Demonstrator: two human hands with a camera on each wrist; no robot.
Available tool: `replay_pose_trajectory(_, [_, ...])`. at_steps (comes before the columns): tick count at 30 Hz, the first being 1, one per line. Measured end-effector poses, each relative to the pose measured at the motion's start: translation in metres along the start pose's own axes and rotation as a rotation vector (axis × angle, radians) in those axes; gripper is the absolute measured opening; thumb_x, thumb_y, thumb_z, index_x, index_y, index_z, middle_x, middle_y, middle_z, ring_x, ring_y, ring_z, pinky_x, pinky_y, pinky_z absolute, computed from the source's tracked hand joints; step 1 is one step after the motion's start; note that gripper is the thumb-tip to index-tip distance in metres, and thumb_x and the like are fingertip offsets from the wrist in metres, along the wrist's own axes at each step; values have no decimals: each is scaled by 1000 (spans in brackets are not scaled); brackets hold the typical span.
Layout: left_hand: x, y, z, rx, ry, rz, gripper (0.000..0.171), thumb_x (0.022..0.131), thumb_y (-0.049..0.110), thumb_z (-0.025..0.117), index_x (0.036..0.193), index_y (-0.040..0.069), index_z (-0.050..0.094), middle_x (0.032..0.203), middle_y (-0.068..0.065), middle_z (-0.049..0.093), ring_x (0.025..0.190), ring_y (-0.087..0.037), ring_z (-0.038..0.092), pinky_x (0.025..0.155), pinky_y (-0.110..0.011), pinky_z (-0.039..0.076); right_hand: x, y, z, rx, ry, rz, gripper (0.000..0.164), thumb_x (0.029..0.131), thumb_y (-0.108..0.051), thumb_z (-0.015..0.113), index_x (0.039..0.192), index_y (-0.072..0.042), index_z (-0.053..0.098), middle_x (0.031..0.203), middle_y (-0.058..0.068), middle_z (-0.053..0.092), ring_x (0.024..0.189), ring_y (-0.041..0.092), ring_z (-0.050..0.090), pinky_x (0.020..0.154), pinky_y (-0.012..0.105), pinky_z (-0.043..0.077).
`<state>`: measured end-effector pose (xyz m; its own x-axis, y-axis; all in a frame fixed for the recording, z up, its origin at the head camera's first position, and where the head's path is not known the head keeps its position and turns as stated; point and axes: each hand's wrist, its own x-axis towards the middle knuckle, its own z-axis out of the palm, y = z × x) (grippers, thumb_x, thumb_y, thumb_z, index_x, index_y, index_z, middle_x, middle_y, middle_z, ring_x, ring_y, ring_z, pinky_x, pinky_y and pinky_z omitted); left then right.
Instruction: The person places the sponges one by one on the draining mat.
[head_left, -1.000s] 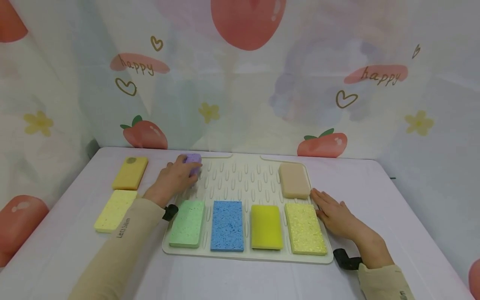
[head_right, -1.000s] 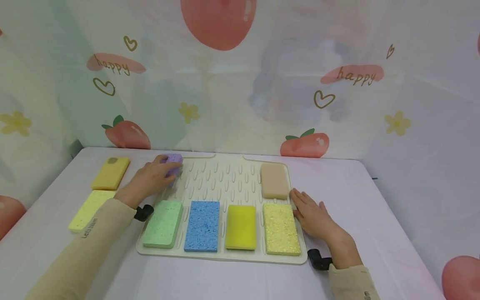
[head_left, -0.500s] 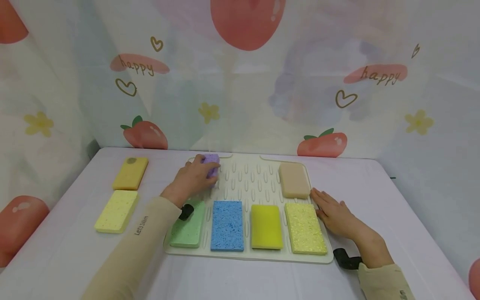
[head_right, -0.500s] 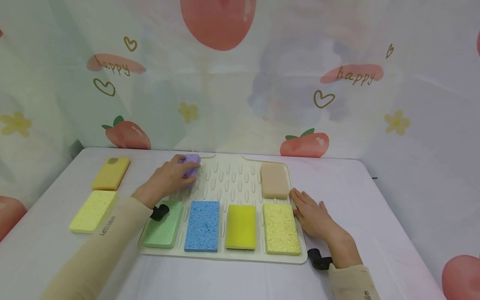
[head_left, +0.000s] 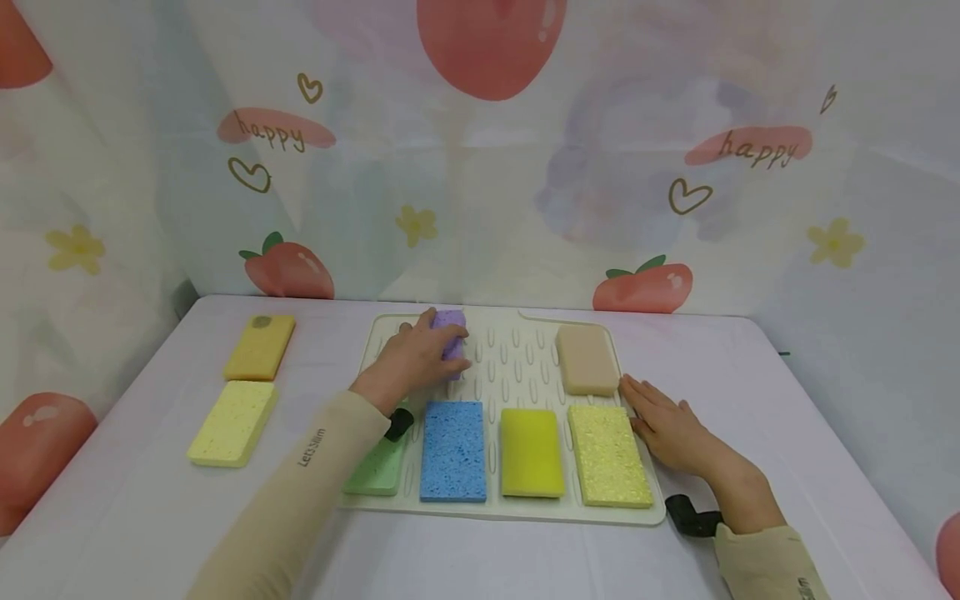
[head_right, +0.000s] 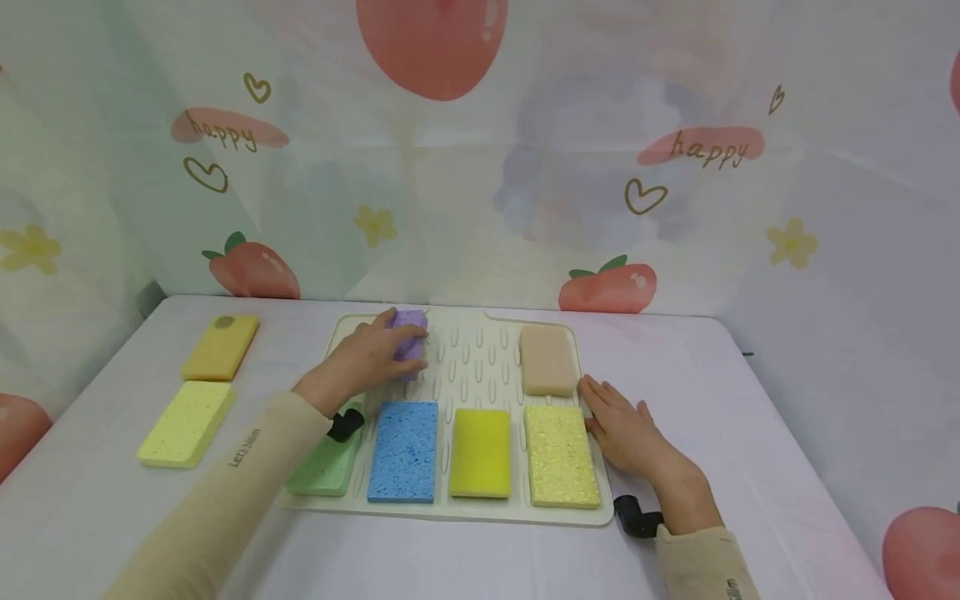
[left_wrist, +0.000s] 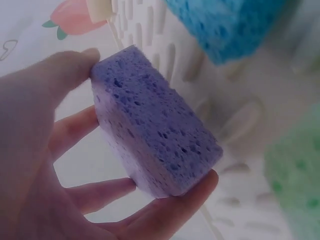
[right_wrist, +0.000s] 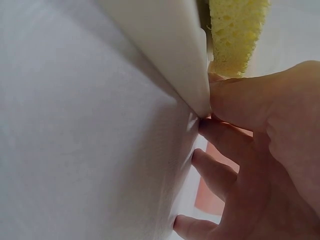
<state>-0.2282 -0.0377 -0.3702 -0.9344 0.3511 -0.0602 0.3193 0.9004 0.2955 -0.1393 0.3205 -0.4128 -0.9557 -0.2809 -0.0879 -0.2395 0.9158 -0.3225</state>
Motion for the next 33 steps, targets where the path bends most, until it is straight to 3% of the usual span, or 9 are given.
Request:
replay_pose_trajectory(9, [5,12,3,-19,-10,19,58,91,49,66,144,31,51,160,-24,26,129,-50,47,101,-59,48,0,1,-1,5,-4,5,57,101,-11,50,152,5,31,156,29,31,141,53,29,101,83,20])
replay_pose_trajectory(18, [6,26,5,-41,-36,71,65,87,39,69,147,31,47,161,-24,23,130,-48,45,101,-57,48,0,1,-1,10,-7,6,57,101,-11,50,152,5,30,156,29,30,142,53,28,101,84,20])
replay_pose_trajectory(33, [12,51,14,-47,-85,91,68,90,40,68,151,34,40,164,-20,18,137,-46,40,106,-57,45,0,0,-3,2,-15,8,58,101,-12,50,153,4,30,156,28,31,142,53,29,100,83,21])
